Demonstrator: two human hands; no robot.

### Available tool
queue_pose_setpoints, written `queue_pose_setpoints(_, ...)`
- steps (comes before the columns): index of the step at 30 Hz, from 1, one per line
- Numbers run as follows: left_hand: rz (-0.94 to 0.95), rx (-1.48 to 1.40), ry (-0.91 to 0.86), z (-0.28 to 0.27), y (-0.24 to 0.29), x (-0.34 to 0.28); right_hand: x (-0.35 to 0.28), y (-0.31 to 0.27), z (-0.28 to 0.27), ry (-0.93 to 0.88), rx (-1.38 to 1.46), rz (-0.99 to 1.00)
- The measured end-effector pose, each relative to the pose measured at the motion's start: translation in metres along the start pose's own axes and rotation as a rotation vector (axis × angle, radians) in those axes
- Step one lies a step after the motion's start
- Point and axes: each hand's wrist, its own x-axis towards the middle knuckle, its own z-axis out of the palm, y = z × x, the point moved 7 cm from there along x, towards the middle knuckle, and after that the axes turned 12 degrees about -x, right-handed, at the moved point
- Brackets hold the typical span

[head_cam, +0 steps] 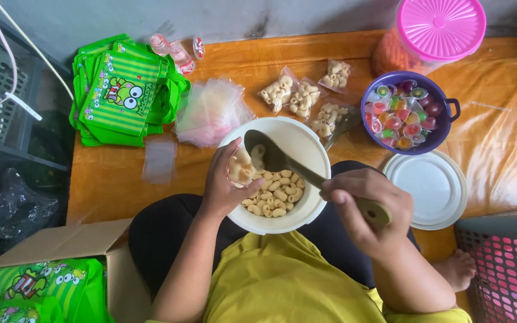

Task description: Portioning snacks from a large bowl into small plastic bags using a spoon and hands.

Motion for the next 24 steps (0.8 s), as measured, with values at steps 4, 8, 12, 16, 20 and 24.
queue_pose_setpoints(4, -0.039, -0.029, 0.007, 0.001, -0.003, 0.001, 0.0, -0.004, 0.0, -0.022, 0.0, -0.054)
queue_pose_setpoints(8, -0.039, -0.094, 0.066, 0.0, -0.013, -0.002, -0.009, 0.03, 0.009, -0.068, -0.077, 0.027)
queue_pose_setpoints(12, -0.046, -0.197, 0.021, 0.0, -0.02, -0.001, -0.016, 0.036, 0.057, -0.516, -0.179, 0.05)
queue_pose_setpoints(16, -0.057, -0.296, -0.056, 0.001, -0.029, -0.003, -0.053, 0.055, 0.111, -0.917, -0.114, 0.113)
queue_pose_setpoints(20, -0.028, -0.407, -0.099, 0.017, -0.027, -0.005, -0.033, 0.058, 0.122, -0.754, 0.1, 0.292)
queue_pose_setpoints(24, -0.081, -0.455, -0.278, 0.035, -0.018, -0.003, -0.035, 0.098, 0.148, -0.515, 0.235, 0.34)
